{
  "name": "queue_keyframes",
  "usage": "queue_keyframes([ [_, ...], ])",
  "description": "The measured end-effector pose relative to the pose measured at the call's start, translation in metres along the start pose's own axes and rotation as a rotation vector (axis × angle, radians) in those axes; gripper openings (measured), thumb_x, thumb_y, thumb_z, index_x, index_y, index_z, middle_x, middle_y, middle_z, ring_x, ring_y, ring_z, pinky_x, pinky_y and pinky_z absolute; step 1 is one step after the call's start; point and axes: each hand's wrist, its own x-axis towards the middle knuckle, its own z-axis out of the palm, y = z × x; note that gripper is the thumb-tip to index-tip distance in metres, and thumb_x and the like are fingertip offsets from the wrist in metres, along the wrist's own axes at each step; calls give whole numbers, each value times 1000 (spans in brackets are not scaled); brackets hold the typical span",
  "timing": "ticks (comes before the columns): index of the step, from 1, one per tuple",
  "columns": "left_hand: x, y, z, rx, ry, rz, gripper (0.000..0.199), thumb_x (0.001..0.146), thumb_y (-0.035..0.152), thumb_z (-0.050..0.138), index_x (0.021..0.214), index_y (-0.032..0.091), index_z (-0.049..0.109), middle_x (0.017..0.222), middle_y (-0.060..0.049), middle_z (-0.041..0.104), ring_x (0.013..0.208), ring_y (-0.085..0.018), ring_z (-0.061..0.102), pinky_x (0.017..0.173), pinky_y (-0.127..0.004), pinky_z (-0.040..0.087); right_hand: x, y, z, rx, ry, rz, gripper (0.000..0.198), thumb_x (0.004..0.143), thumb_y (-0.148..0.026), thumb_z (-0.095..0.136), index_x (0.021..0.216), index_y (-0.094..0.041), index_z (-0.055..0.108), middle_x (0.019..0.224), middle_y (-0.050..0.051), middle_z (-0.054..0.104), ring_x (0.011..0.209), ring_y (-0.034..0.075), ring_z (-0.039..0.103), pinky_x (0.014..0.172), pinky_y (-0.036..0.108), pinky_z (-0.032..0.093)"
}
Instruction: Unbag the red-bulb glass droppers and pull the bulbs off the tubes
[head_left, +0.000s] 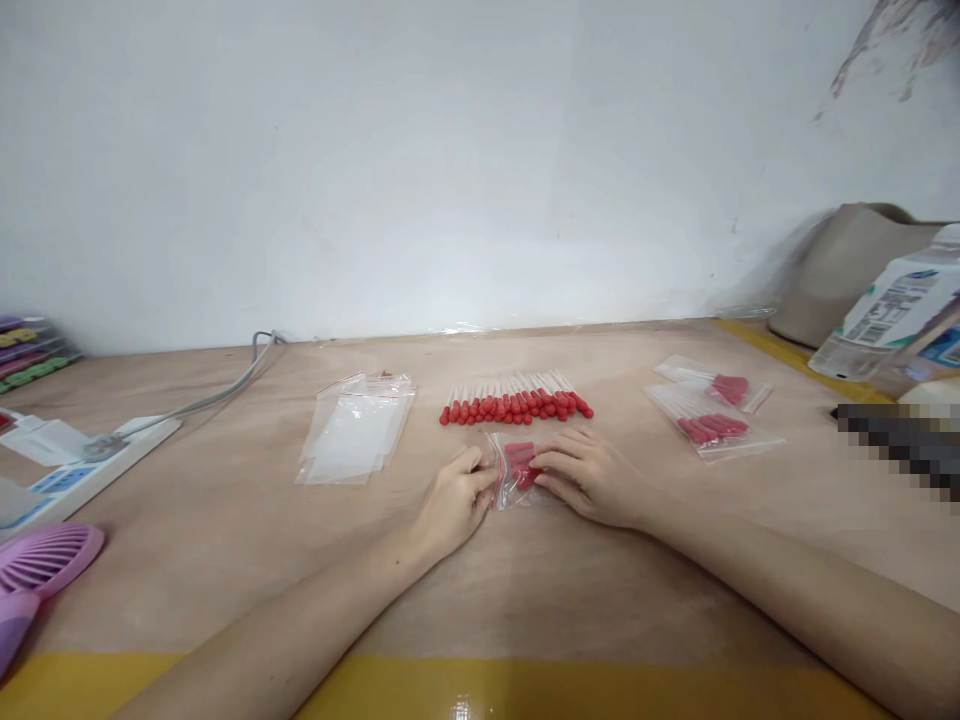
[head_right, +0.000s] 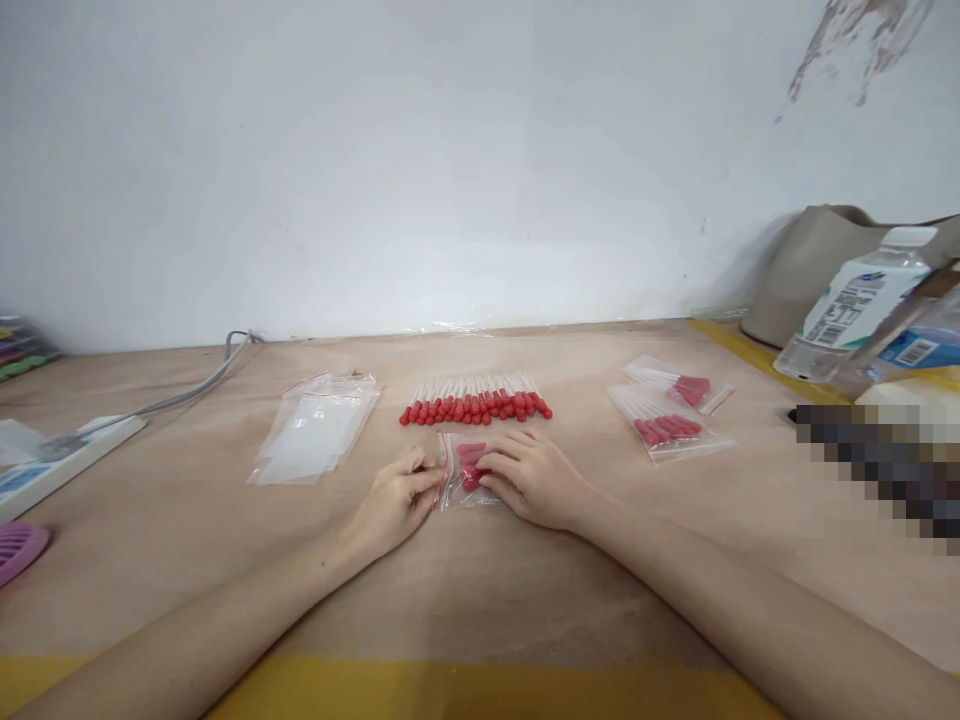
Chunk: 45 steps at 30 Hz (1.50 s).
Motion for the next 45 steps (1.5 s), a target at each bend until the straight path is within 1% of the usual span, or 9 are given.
queue_keyframes([
  [4, 3, -2, 1, -165, -40, 88, 34, 85, 11, 36, 106, 21, 60, 111, -7, 59, 101, -17, 56, 88, -29, 45, -14, 4, 8, 79, 58, 81, 26, 84, -32, 49, 106, -21, 56, 106, 6, 60, 99, 19, 54, 86, 36, 44],
  [11, 2, -5, -5, -130, -42, 86, 45, 85, 19, 45, 129, 18, 39, 130, -10, 46, 119, -21, 45, 98, -38, 40, -19, 12, 14, 134, -24, 211, 49, 82, -40, 50, 127, -21, 44, 124, 10, 51, 112, 24, 49, 94, 42, 42],
  [16, 11, -8, -6, -193, -66, 88, 36, 88, 24, 44, 123, 23, 46, 119, -6, 56, 108, -18, 54, 92, -33, 44, -13, 11, 7, 236, -112, 242, 51, 83, -39, 49, 130, -21, 40, 129, 7, 48, 118, 22, 45, 100, 42, 38],
  [20, 20, -15, -2, -153, -49, 167, 38, 85, 28, 50, 122, 22, 49, 121, -6, 54, 108, -19, 52, 94, -35, 41, -12, 12, 7, 246, -120, 247, 52, 83, -40, 49, 130, -20, 40, 131, 7, 45, 122, 24, 40, 103, 44, 34],
  [25, 21, -11, -1, -105, -78, 166, 30, 82, 31, 55, 110, 22, 58, 114, -7, 54, 101, -20, 49, 89, -36, 41, -12, 15, 8, 243, -161, 248, 52, 84, -41, 47, 130, -19, 40, 132, 8, 43, 123, 23, 39, 104, 44, 33],
  [33, 17, -2, -1, -153, -93, 109, 13, 81, 17, 46, 90, 15, 55, 91, -7, 53, 82, -17, 51, 74, -30, 45, -13, 12, 9, 254, -115, 240, 53, 83, -41, 48, 131, -20, 39, 133, 8, 42, 123, 22, 39, 104, 42, 33],
  [36, 14, -5, -2, -194, -74, 60, 15, 80, 16, 46, 94, 15, 53, 86, -6, 55, 76, -15, 52, 69, -28, 46, -14, 12, 9, 242, -122, 248, 53, 83, -41, 48, 131, -20, 39, 133, 8, 42, 123, 22, 39, 103, 42, 34],
  [40, 8, -12, -2, -346, -43, -28, 31, 80, 14, 47, 111, 17, 47, 98, -7, 57, 77, -14, 57, 69, -27, 48, -13, 11, 8, 245, -117, 245, 52, 83, -39, 48, 131, -21, 39, 133, 7, 43, 123, 22, 39, 103, 42, 34],
  [45, 9, -14, -3, -391, -42, 31, 27, 80, 21, 54, 107, 17, 55, 105, -8, 57, 87, -16, 57, 70, -27, 49, -13, 11, 8, 258, -115, 258, 51, 83, -39, 49, 130, -21, 41, 132, 8, 43, 122, 22, 40, 103, 43, 34],
])
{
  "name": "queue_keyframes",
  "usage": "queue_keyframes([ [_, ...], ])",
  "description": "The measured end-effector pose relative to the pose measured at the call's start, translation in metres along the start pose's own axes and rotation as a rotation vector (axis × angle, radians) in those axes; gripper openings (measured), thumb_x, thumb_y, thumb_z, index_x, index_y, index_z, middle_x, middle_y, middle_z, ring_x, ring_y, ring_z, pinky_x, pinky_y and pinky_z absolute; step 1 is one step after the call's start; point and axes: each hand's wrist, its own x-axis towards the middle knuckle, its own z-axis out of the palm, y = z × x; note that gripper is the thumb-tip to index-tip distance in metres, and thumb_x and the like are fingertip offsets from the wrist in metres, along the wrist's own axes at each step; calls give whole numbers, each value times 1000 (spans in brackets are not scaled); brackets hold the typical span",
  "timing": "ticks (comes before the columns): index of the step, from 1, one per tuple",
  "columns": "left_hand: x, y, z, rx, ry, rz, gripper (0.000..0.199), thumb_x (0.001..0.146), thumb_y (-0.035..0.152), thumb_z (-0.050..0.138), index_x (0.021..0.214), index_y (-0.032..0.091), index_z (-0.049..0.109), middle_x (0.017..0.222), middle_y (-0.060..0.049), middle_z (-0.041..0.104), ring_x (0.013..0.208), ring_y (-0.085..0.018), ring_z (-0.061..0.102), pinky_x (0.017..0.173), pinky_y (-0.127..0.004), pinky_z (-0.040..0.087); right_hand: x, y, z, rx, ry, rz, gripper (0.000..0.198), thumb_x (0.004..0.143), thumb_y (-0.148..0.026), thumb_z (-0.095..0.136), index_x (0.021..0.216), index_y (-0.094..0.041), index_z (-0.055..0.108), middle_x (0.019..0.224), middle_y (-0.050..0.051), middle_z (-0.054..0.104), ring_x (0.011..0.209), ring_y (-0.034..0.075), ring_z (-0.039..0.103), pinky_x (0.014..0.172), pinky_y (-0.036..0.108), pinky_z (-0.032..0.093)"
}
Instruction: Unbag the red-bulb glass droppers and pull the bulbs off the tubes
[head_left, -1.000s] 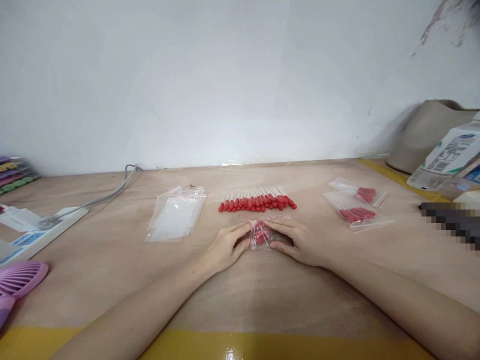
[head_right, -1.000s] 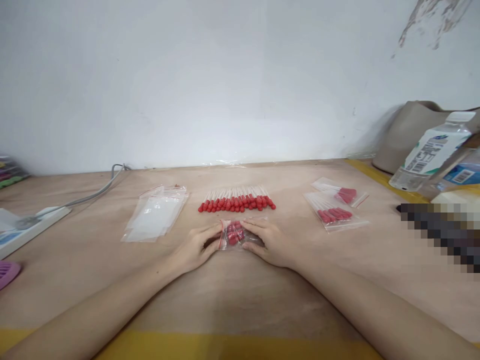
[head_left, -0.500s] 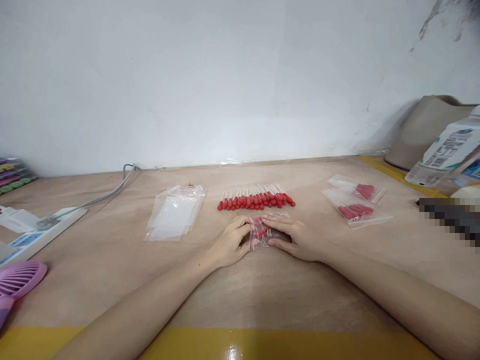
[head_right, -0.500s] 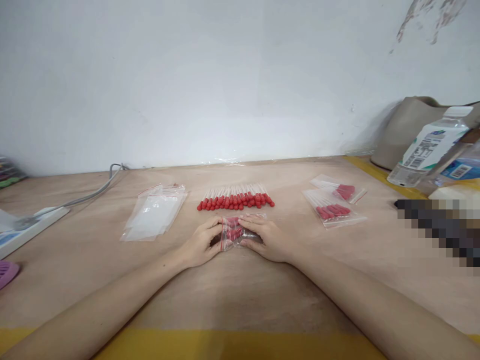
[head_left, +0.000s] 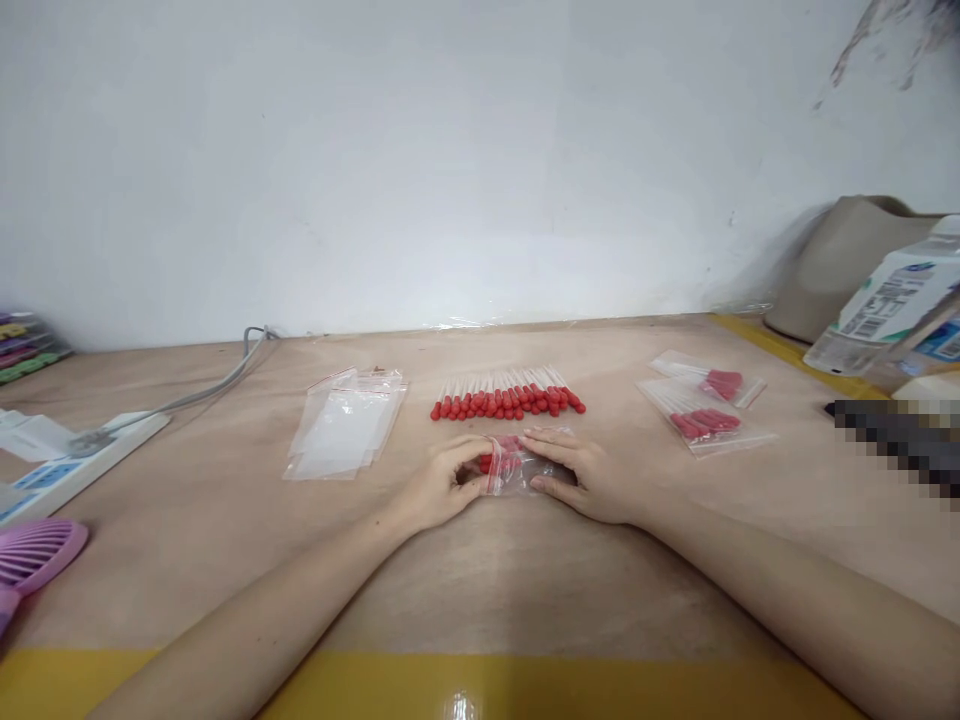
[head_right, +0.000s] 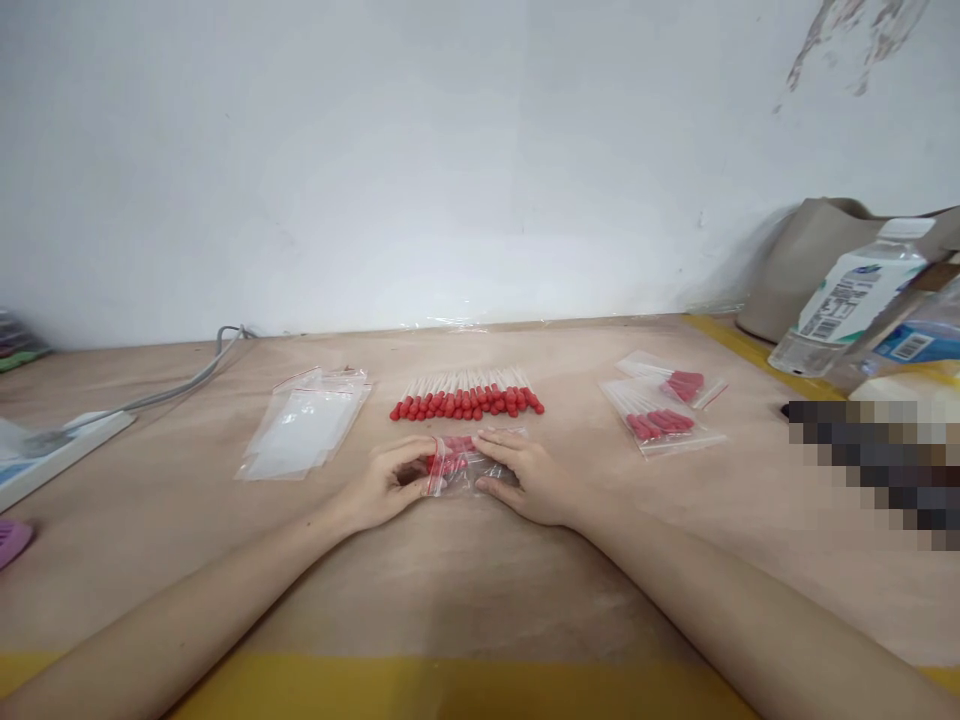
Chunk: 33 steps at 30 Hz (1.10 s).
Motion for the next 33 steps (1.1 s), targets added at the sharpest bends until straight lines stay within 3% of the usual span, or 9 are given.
queue_keyframes([
  [7, 2, 5, -8, 129, 71, 91, 21, 85, 20, 47, 102, 17, 59, 102, -8, 61, 94, -16, 57, 84, -31, 46, 1, -3, -2, -7, -26, 20, 51, 83, -39, 49, 129, -17, 42, 132, 10, 43, 122, 22, 40, 104, 40, 33],
  [12, -4, 11, -69, 276, 104, 4, 19, 86, 24, 45, 98, 22, 60, 96, -4, 64, 87, -15, 60, 76, -28, 50, 0, -1, -3, 3, -25, 4, 49, 84, -40, 47, 129, -22, 42, 133, 7, 43, 122, 23, 40, 102, 42, 34],
  [15, -10, 13, -111, 385, 273, 27, 15, 82, 28, 52, 94, 24, 61, 90, 0, 65, 82, -14, 61, 71, -29, 53, -1, -1, -2, 3, -10, 2, 48, 83, -40, 48, 128, -23, 43, 132, 7, 44, 121, 23, 41, 102, 43, 36],
  [18, -9, 12, -129, 446, 508, 36, 18, 82, 28, 53, 99, 23, 59, 91, 1, 65, 81, -13, 61, 70, -29, 55, -1, -1, -1, -9, -3, 8, 49, 83, -40, 49, 128, -22, 44, 131, 7, 45, 121, 23, 41, 102, 43, 35],
  [20, 0, 8, -124, 520, 610, 58, 18, 82, 28, 55, 99, 24, 60, 92, 2, 63, 81, -12, 60, 72, -29, 55, 0, -1, -2, -10, -11, 12, 49, 82, -39, 49, 128, -21, 44, 131, 7, 45, 121, 23, 41, 103, 42, 35],
  [22, 13, 0, -111, 577, 600, 81, 17, 81, 28, 56, 97, 25, 61, 90, 2, 61, 80, -11, 59, 71, -27, 55, 0, -2, -2, -9, -17, 18, 49, 82, -39, 50, 127, -20, 45, 131, 8, 45, 121, 23, 41, 103, 41, 35],
  [26, 40, -22, -83, 717, 420, 124, 18, 85, 27, 49, 97, 22, 61, 90, -2, 61, 79, -14, 58, 73, -28, 50, 1, -3, -4, -18, -18, 22, 49, 82, -38, 50, 126, -18, 46, 130, 9, 46, 121, 23, 41, 103, 40, 35],
  [33, 56, -43, -55, 873, 171, 17, 22, 88, 24, 42, 101, 18, 59, 91, -6, 60, 76, -16, 58, 69, -27, 45, 1, -4, -4, -18, 3, 13, 47, 82, -38, 50, 125, -21, 47, 129, 7, 47, 120, 23, 43, 102, 42, 36],
])
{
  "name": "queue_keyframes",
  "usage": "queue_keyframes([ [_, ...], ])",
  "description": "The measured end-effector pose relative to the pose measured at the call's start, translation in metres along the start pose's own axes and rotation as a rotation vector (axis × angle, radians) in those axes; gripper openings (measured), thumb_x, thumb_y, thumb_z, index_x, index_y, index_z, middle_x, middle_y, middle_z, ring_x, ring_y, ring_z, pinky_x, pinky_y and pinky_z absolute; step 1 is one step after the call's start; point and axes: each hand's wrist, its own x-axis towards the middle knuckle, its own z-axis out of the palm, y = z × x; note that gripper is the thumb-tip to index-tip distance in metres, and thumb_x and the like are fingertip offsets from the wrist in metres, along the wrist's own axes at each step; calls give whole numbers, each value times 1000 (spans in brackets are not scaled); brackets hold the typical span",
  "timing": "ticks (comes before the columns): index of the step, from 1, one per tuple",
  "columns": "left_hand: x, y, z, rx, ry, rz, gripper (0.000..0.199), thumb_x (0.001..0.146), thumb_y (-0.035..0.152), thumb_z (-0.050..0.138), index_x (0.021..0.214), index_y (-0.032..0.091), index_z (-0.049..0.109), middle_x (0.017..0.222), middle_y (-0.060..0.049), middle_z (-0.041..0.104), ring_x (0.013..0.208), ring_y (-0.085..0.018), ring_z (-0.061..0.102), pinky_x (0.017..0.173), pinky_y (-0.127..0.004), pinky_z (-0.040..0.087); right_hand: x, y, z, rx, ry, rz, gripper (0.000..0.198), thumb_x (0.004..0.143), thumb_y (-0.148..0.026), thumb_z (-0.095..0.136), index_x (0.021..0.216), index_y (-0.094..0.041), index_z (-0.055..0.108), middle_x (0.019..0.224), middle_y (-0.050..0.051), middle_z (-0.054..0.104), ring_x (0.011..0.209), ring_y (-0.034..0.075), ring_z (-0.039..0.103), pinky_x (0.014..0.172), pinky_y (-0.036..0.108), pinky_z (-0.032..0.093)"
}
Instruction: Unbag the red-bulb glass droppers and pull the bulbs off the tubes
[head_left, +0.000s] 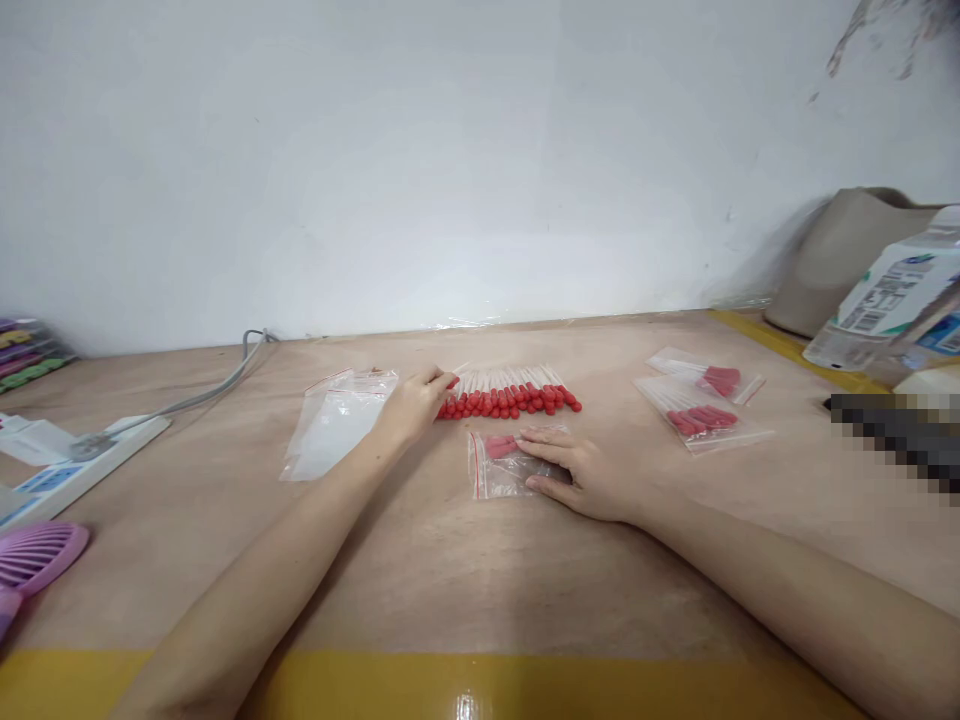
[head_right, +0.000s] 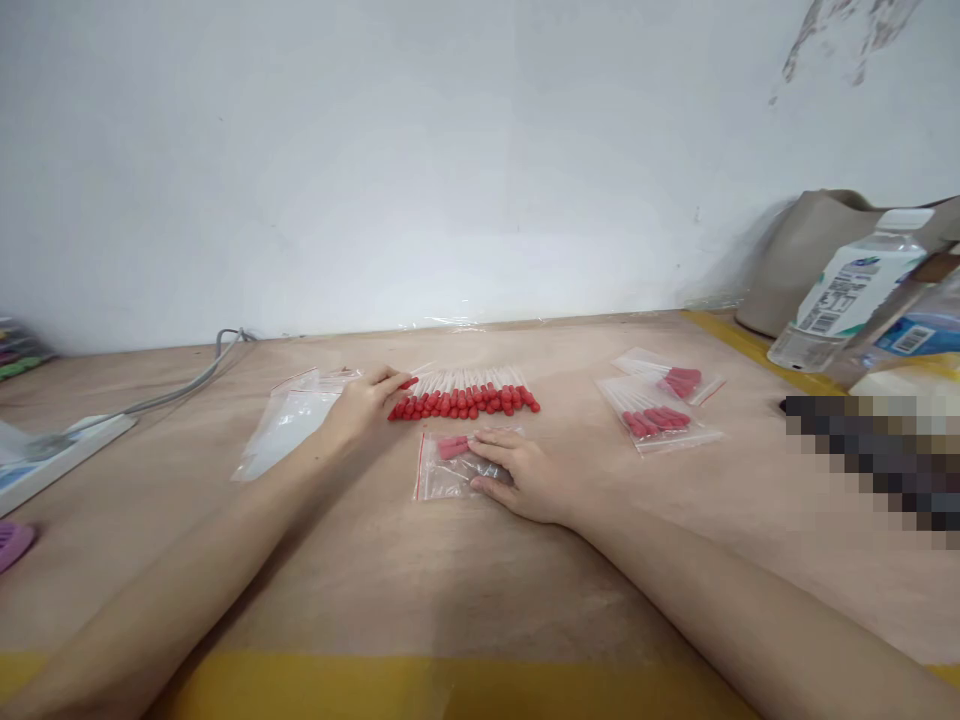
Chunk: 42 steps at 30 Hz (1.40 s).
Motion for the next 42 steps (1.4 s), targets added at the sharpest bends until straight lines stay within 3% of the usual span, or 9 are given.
queue_keyframes([
  [5, -1, 8, 6, 32, -51, -49, 19, 86, 27, 47, 96, 18, 61, 86, -5, 58, 76, -17, 57, 68, -27, 42, 0, 0, 1, -2, 8, 8, 47, 82, -39, 50, 124, -21, 48, 128, 8, 48, 119, 23, 44, 101, 42, 36],
  [12, 0, 5, -1, -114, -42, -108, 20, 81, 32, 54, 92, 17, 61, 85, -5, 60, 74, -18, 58, 66, -27, 43, -1, 5, 3, 2, -1, 3, 48, 82, -42, 49, 125, -21, 47, 129, 7, 47, 121, 22, 42, 102, 42, 36],
  [19, -4, 5, -1, 90, -52, -115, 22, 86, 22, 42, 94, 18, 62, 90, -8, 62, 72, -18, 59, 61, -26, 42, -1, 4, 3, 17, 20, -8, 47, 82, -41, 50, 125, -22, 47, 129, 7, 47, 119, 23, 44, 101, 42, 36],
  [22, -6, 8, 0, 92, -62, -101, 21, 86, 23, 44, 98, 19, 60, 89, -8, 63, 75, -19, 60, 61, -26, 43, -1, 4, 3, 26, 28, -17, 47, 82, -41, 49, 124, -22, 48, 129, 7, 47, 119, 23, 44, 101, 43, 37],
  [28, -2, 1, 0, -345, -51, -301, 39, 76, 36, 59, 109, 15, 57, 90, -8, 66, 76, -19, 64, 67, -29, 50, -1, 6, 4, 10, 18, -28, 46, 82, -41, 49, 125, -24, 47, 129, 5, 47, 120, 23, 43, 101, 42, 37],
  [32, -3, 3, -8, -398, 83, -362, 28, 78, 34, 56, 98, 15, 62, 88, -7, 67, 76, -18, 63, 67, -28, 51, -1, 5, 3, -9, 10, -26, 47, 83, -41, 49, 125, -21, 47, 130, 7, 47, 120, 22, 43, 102, 41, 36],
  [36, -23, 28, -18, -362, 285, -247, 18, 82, 29, 50, 85, 17, 63, 81, -4, 63, 69, -13, 58, 67, -26, 48, 0, 4, 1, -10, -11, -16, 48, 83, -43, 47, 126, -21, 46, 130, 7, 46, 120, 22, 42, 102, 42, 36],
  [40, -50, 58, -19, -490, 99, -141, 16, 81, 25, 51, 73, 16, 62, 72, -3, 60, 66, -12, 55, 58, -22, 45, 0, 4, 1, 8, -12, -10, 49, 82, -42, 49, 126, -20, 46, 129, 8, 47, 120, 22, 42, 102, 41, 35],
  [42, -56, 67, -17, -577, 1, -136, 15, 82, 24, 51, 80, 17, 64, 77, -3, 61, 67, -12, 55, 58, -22, 45, 0, 5, 1, 13, -16, -18, 49, 82, -41, 50, 125, -19, 47, 128, 9, 48, 120, 22, 43, 102, 40, 35],
])
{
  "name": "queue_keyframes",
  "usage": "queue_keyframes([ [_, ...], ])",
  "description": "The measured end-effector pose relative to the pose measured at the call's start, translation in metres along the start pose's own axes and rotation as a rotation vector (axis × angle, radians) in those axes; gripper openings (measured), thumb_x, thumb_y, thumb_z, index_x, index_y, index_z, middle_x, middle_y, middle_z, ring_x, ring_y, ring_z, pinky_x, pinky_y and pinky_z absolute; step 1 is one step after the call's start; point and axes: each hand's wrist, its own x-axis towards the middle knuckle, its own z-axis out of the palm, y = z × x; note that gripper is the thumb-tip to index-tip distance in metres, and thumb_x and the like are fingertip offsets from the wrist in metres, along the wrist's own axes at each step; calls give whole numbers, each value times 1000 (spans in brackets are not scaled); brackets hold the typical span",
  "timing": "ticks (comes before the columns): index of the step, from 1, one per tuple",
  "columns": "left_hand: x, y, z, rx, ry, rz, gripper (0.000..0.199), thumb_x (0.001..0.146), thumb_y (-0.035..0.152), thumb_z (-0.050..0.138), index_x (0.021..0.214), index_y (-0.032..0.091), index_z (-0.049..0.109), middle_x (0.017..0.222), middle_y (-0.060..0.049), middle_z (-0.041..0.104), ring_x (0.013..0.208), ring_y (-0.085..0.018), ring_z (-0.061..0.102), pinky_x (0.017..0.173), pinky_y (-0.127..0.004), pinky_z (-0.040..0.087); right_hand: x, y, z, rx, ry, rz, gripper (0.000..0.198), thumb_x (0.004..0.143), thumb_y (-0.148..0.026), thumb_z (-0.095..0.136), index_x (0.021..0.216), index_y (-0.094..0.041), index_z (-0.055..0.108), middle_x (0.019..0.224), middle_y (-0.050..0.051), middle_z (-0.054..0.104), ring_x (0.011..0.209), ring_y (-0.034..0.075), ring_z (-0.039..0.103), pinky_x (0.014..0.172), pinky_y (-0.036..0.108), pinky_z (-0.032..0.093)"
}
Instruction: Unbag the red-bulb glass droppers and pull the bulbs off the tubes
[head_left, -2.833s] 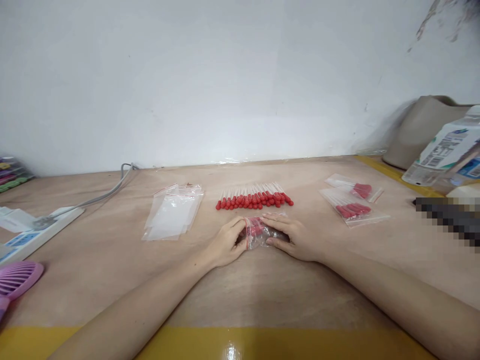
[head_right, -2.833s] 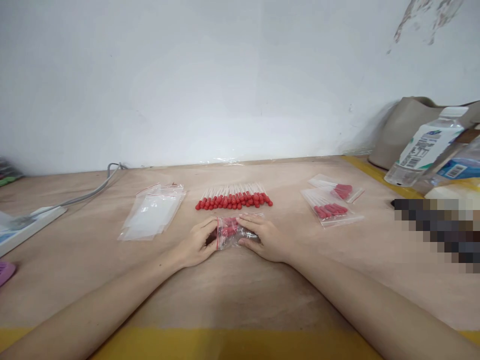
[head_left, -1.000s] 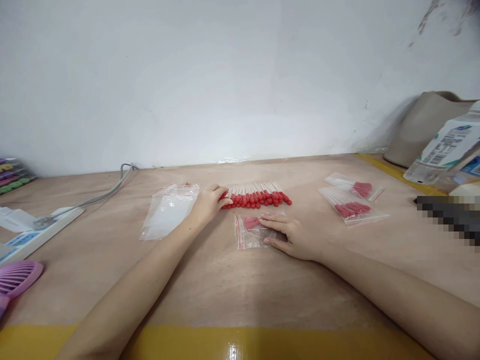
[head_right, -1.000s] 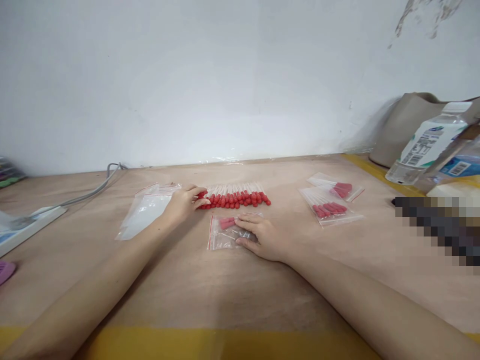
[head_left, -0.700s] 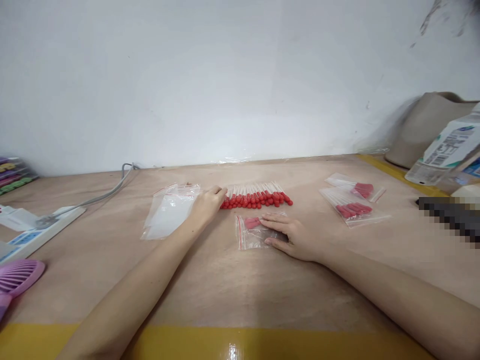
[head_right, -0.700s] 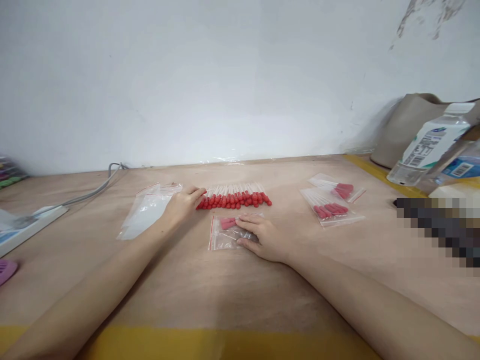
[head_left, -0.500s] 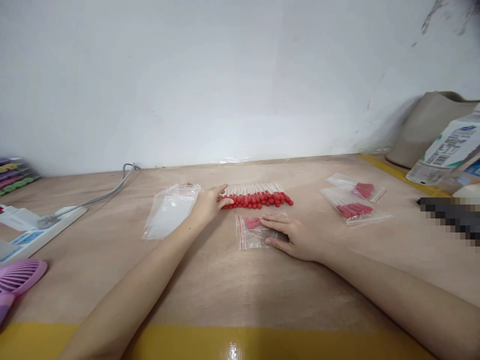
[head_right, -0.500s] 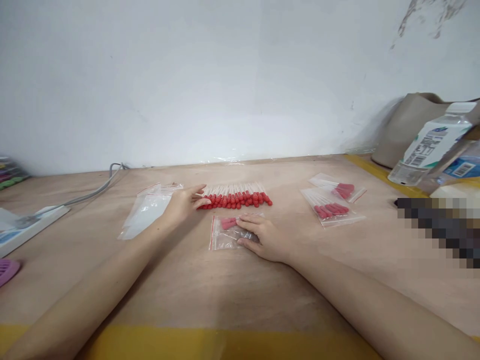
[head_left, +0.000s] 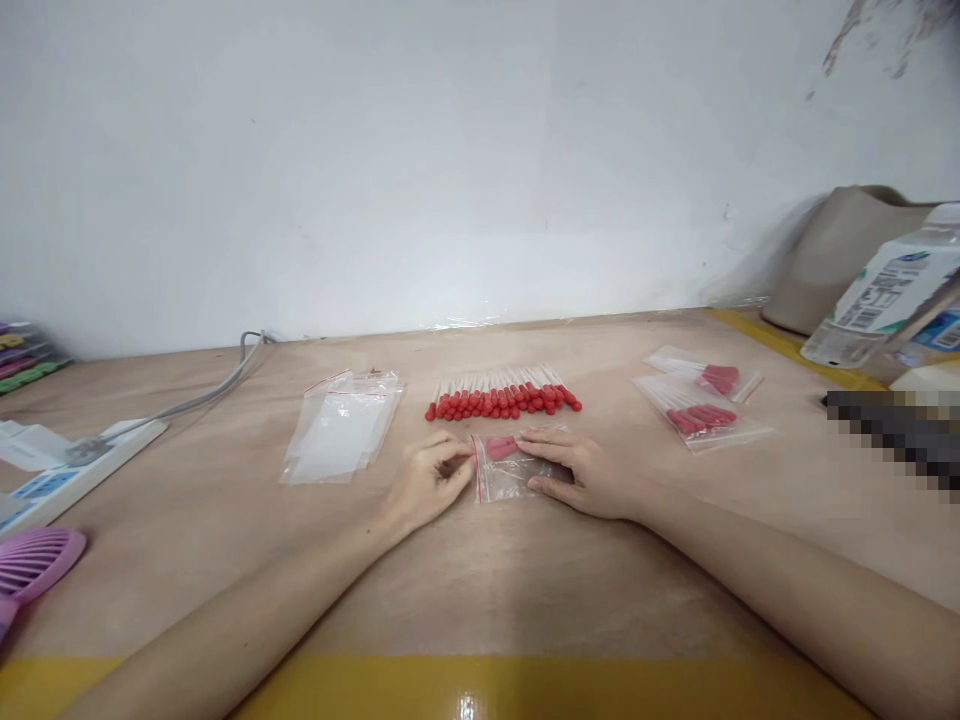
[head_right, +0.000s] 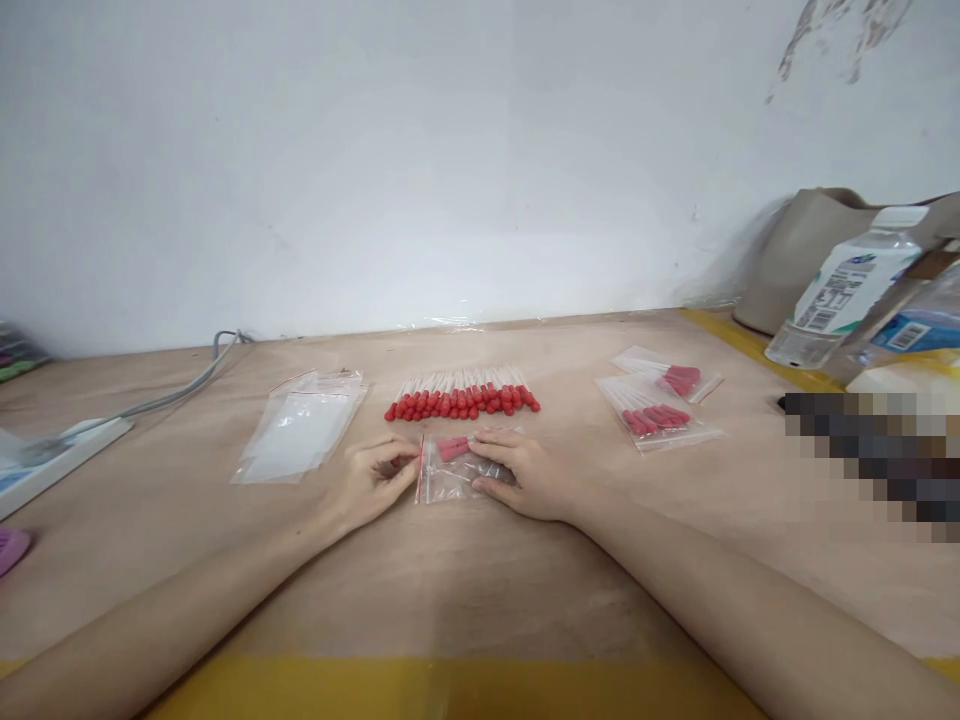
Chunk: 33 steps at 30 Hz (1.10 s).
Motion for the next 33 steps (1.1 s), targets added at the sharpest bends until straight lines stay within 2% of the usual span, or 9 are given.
queue_keyframes([
  [3, 2, 3, 8, -40, -104, -44, 18, 81, 30, 55, 88, 18, 65, 83, -3, 61, 73, -13, 56, 66, -25, 45, 0, 3, 1, 17, 0, -32, 48, 82, -41, 50, 124, -19, 48, 129, 9, 48, 119, 21, 43, 102, 39, 36],
  [6, 9, 5, 14, -14, -158, -86, 23, 77, 38, 59, 87, 18, 64, 82, -3, 56, 73, -14, 53, 65, -26, 43, -1, 5, 1, 30, 3, -60, 46, 81, -42, 51, 122, -20, 50, 128, 8, 48, 119, 22, 44, 101, 40, 37],
  [9, 13, 5, 18, 13, -163, -106, 26, 76, 40, 59, 85, 16, 60, 81, -3, 52, 71, -14, 50, 62, -26, 42, -1, 4, -1, 27, 8, -64, 43, 82, -41, 51, 119, -20, 53, 127, 8, 50, 118, 22, 45, 100, 41, 38],
  [13, 13, 5, 21, 72, -179, -84, 18, 79, 33, 54, 83, 15, 54, 77, -2, 51, 73, -16, 48, 64, -28, 40, -2, 1, 0, 11, 17, -75, 40, 82, -38, 51, 119, -21, 54, 125, 8, 51, 117, 22, 46, 100, 39, 38],
  [16, 10, 6, 22, 78, -167, -63, 14, 82, 28, 50, 87, 16, 54, 79, -3, 53, 77, -18, 48, 68, -29, 40, -4, 1, 4, -29, 93, -56, 40, 80, -38, 53, 117, -22, 55, 127, 9, 49, 116, 23, 47, 97, 40, 40],
  [20, 7, 8, 22, 14, -142, -55, 17, 86, 25, 44, 96, 18, 56, 84, -4, 55, 80, -17, 50, 73, -30, 41, -6, 5, 10, -109, 174, 25, 50, 76, -45, 56, 118, -17, 53, 127, 15, 47, 115, 27, 46, 95, 44, 41],
  [23, 9, 8, 19, 20, -174, -11, 20, 88, 26, 40, 95, 17, 56, 85, -5, 55, 81, -17, 51, 74, -30, 41, -6, 7, 11, -129, 170, 46, 53, 76, -48, 55, 117, -15, 52, 124, 15, 50, 114, 27, 48, 94, 44, 41],
  [28, 14, 7, 13, 111, -270, 24, 18, 82, 34, 52, 81, 16, 54, 79, -3, 53, 76, -18, 49, 68, -29, 40, -6, 10, 9, -140, 155, 16, 52, 76, -49, 54, 117, -17, 53, 123, 14, 52, 113, 26, 49, 95, 43, 41],
  [33, 9, 6, 20, 130, -186, 25, 10, 84, 22, 44, 84, 16, 52, 79, -3, 50, 77, -17, 48, 70, -30, 40, -7, 8, 8, -123, 137, 23, 51, 76, -47, 55, 117, -17, 54, 122, 13, 53, 113, 24, 50, 95, 40, 42],
])
